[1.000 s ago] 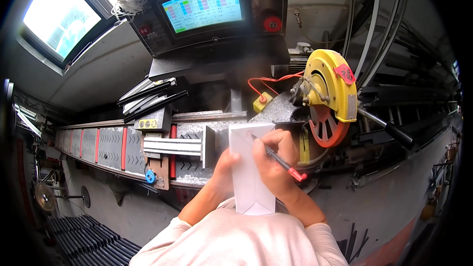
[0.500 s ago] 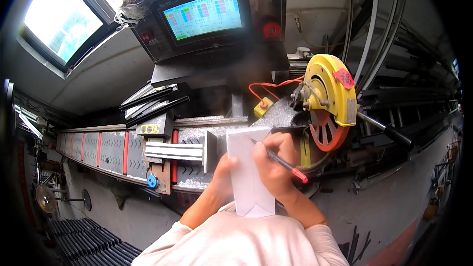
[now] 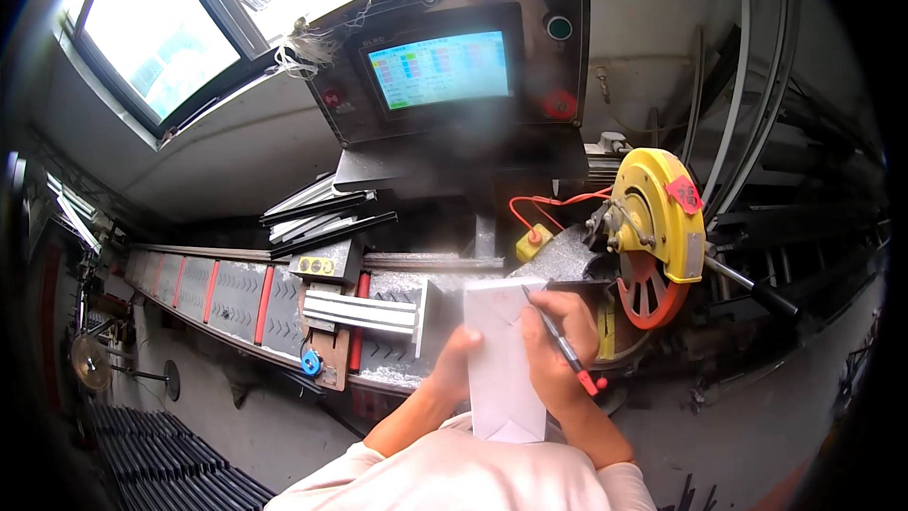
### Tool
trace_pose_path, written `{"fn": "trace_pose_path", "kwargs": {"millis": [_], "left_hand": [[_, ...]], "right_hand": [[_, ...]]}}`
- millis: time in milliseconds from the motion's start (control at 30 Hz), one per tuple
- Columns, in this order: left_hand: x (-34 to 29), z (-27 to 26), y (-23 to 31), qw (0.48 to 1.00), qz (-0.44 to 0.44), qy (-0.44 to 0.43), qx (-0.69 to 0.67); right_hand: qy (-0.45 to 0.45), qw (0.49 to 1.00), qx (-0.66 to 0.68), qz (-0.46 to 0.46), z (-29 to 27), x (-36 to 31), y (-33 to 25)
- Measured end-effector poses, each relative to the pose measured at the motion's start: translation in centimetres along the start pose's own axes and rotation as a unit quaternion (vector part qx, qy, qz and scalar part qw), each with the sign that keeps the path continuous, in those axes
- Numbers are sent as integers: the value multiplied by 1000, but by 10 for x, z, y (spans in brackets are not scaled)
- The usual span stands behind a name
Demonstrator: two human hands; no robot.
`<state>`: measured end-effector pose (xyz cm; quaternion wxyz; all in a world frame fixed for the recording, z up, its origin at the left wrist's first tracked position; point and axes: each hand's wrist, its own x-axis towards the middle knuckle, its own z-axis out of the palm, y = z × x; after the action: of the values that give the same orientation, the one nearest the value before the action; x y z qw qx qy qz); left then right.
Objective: The person moves metal profiles from a machine workbench onto the floor, writes measurements on a paper box with a marker, and inputs values into the machine's touchscreen.
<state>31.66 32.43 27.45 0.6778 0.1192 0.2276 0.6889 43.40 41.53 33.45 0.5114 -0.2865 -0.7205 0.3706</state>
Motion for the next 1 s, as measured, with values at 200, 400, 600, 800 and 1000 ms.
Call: {"fn": "trace_pose_path", "kwargs": {"millis": [200,400,600,800,1000], "left_hand": [[-5,2,3,1000,1,-13,2],[-7,0,3,1000,-2,-10,2],[-9,14,9,999,5,40,21],[-10,10,8,999,26,33,31],[-8,10,8,999,20,23,27]], "right_hand": [[44,990,112,69,4,-7,-3],[31,992,106,55,6,-7,-5],[54,992,102,49,10,-4,-6],[3,995,90,34,8,-1,-10],[-4,999,52,8,4,-2,-5]]}}
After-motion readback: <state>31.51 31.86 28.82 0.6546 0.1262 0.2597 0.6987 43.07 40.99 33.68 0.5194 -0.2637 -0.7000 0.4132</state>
